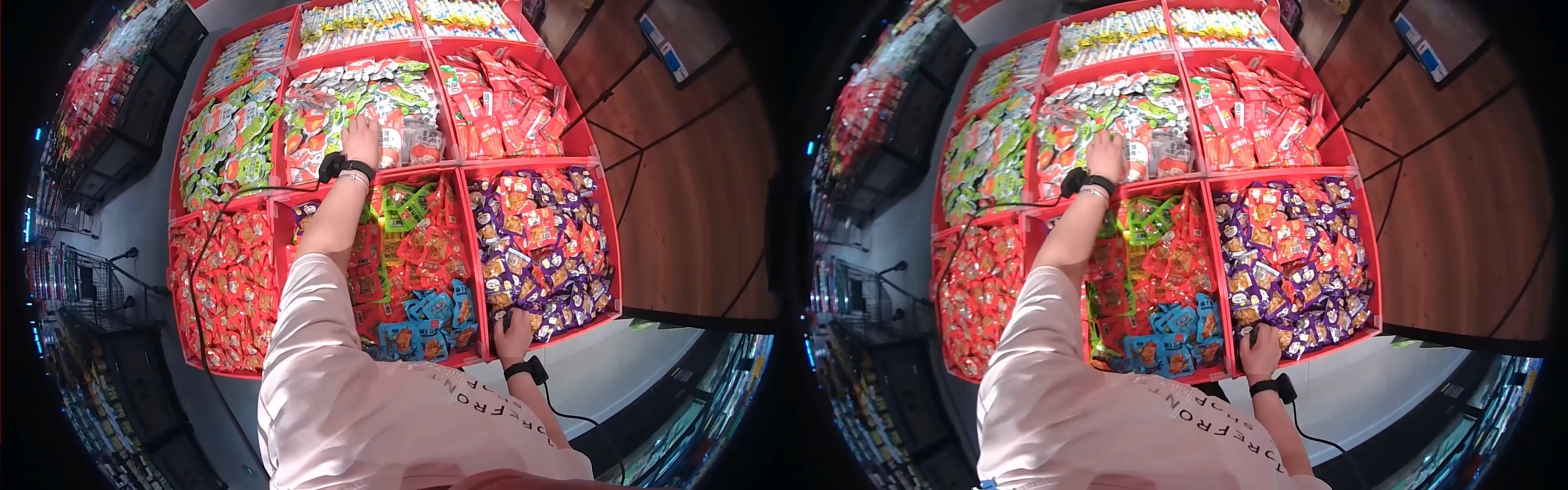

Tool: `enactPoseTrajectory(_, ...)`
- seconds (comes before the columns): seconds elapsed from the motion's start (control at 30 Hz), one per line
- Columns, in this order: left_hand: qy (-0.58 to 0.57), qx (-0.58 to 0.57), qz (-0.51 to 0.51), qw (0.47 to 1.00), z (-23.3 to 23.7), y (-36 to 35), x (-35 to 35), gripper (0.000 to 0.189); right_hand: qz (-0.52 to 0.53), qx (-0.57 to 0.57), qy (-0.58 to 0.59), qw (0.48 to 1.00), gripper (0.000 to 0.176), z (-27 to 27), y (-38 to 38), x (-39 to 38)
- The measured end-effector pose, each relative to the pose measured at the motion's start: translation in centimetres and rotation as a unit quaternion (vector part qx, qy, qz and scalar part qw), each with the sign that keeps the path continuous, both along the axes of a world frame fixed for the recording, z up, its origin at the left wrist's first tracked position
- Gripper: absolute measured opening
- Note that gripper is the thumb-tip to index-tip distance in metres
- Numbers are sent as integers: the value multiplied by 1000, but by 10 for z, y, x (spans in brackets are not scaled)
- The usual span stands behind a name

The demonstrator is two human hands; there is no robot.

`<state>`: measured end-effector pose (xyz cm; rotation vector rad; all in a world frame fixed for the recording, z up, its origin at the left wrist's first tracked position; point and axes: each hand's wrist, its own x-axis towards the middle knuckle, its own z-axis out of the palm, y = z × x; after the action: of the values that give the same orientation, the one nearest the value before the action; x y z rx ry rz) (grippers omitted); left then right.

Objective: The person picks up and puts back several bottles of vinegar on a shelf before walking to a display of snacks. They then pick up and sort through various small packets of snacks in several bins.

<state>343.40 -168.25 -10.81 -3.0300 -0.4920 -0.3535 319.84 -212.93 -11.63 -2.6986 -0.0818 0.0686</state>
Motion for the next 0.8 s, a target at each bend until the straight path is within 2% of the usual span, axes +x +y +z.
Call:
enactPoseTrajectory(0.03,12,-71,-13,997,-4,1,-2,24,-2,0,-5,1000,25,0,1,0)
enactPoseTrajectory(0.07,12,-70,-12,997,-10,2,-5,24,-1,1,-6,1000,25,0,1,0)
enactPoseTrajectory(0.13,124,-215,-93,964,-19,4,-14,27,-1,-2,9,1000,24,0,0,0)
enactPoseTrajectory(0.27,127,-207,-86,966,-57,9,-7,30,7,-7,-19,1000,25,-6,-1,0)
enactPoseTrajectory(0.3,195,-164,-180,950,-56,14,-2,33,5,-14,-30,999,25,-7,0,0)
enactPoseTrajectory(0.33,193,-164,-181,950,-59,10,-8,33,4,-12,-42,999,25,-5,1,-1)
enactPoseTrajectory(0.4,23,-267,-75,961,-17,-21,-41,32,13,-7,-62,998,25,-12,-2,-1)
enactPoseTrajectory(0.47,-110,-285,-125,944,12,-49,-81,32,0,-12,-50,999,24,-10,-1,0)
enactPoseTrajectory(0.53,-199,-301,-180,915,18,-75,-125,33,-5,6,-41,999,25,-4,1,0)
enactPoseTrajectory(0.67,-228,-387,-216,867,65,-141,-243,25,3,-1,-47,999,25,-11,-3,-1)
enactPoseTrajectory(0.8,-194,-460,-211,840,76,-188,-355,22,-8,7,-48,999,25,-6,0,-3)
